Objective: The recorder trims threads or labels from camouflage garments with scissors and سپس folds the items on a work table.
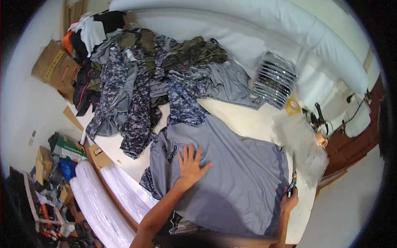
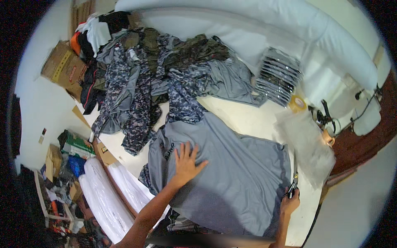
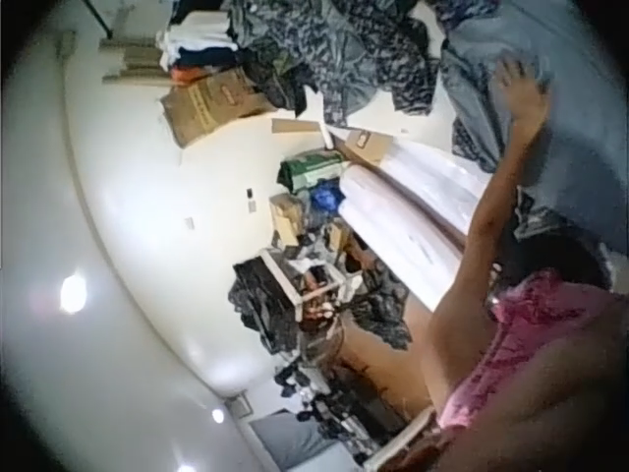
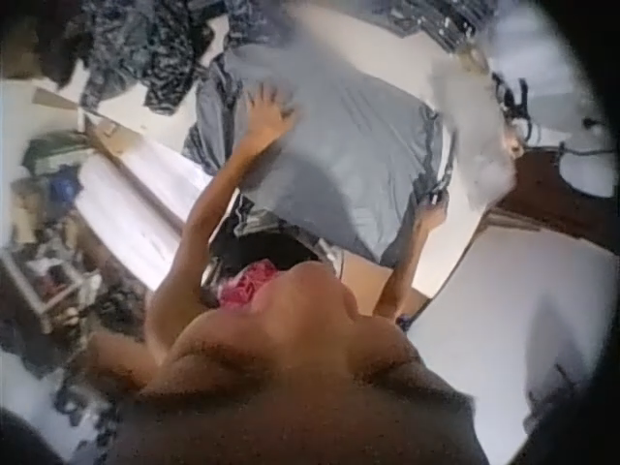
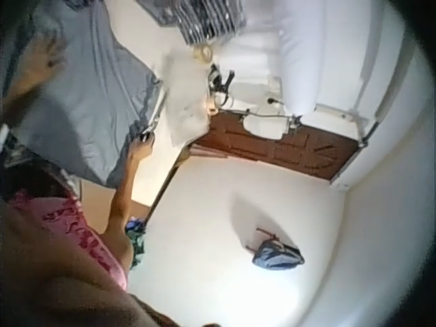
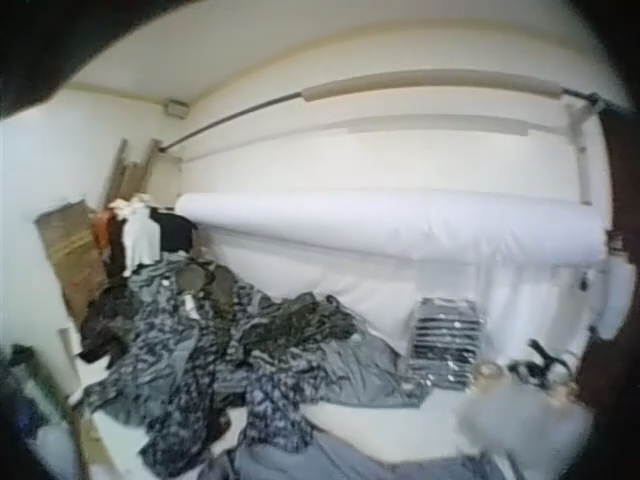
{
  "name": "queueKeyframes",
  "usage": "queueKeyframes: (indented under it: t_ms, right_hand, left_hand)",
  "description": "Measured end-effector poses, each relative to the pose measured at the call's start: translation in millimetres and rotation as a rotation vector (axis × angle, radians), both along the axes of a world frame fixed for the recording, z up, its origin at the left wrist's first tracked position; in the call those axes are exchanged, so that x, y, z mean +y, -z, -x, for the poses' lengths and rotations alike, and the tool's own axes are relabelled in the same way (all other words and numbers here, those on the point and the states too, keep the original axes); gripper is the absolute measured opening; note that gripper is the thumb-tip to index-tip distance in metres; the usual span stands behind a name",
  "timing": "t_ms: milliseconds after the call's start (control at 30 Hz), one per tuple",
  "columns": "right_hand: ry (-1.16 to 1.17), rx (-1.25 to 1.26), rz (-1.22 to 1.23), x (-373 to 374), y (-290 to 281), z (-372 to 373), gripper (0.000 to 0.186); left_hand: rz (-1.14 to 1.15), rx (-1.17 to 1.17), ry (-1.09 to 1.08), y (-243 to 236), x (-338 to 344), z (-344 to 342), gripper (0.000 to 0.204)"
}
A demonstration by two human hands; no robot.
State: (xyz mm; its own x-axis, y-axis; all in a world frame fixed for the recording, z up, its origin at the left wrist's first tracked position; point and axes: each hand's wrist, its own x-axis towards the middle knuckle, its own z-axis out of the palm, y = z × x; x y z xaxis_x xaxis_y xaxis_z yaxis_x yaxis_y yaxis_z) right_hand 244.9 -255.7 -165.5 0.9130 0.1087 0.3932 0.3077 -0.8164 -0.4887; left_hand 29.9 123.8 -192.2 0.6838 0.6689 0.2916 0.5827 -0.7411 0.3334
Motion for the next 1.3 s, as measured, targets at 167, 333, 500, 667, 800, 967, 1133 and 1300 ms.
queueKeyframes:
  t_ms: [167,333,500,667,800,967,1133,1300]
  right_hand:
    - [-0.371,-0.027,-0.238,117.7,-4.8,9.6,0.018]
    - [-0.636,0.132,-0.101,229.5,20.2,-3.0,0.035]
    - [-0.521,0.146,0.042,213.7,18.2,-12.1,0.040]
    - [-0.400,0.093,0.042,143.7,20.9,-17.0,0.040]
    - [-0.295,0.062,0.023,91.7,28.5,-11.1,0.037]
    - [-0.221,-0.003,0.022,20.7,31.7,-4.0,0.037]
    - [-0.107,0.079,0.051,-41.8,21.7,7.2,0.025]
    - [0.012,0.059,0.066,-49.1,21.8,-9.8,0.022]
  left_hand:
    - [-0.068,-0.058,0.038,8.4,-27.6,2.5,0.074]
    - [-0.057,0.031,0.011,-1.7,-59.6,18.2,0.074]
    - [-0.012,0.068,-0.096,-13.6,-43.9,34.8,0.083]
    - [-0.064,0.039,0.041,5.7,-25.6,8.2,0.085]
    - [-0.004,0.020,0.176,4.6,-36.3,-32.9,0.084]
    - [0.066,-0.013,0.359,6.3,-67.6,-75.1,0.083]
    - [0.069,-0.009,0.478,8.5,-105.2,-73.5,0.080]
    - [0.030,-0.068,0.478,20.2,-94.5,-80.0,0.077]
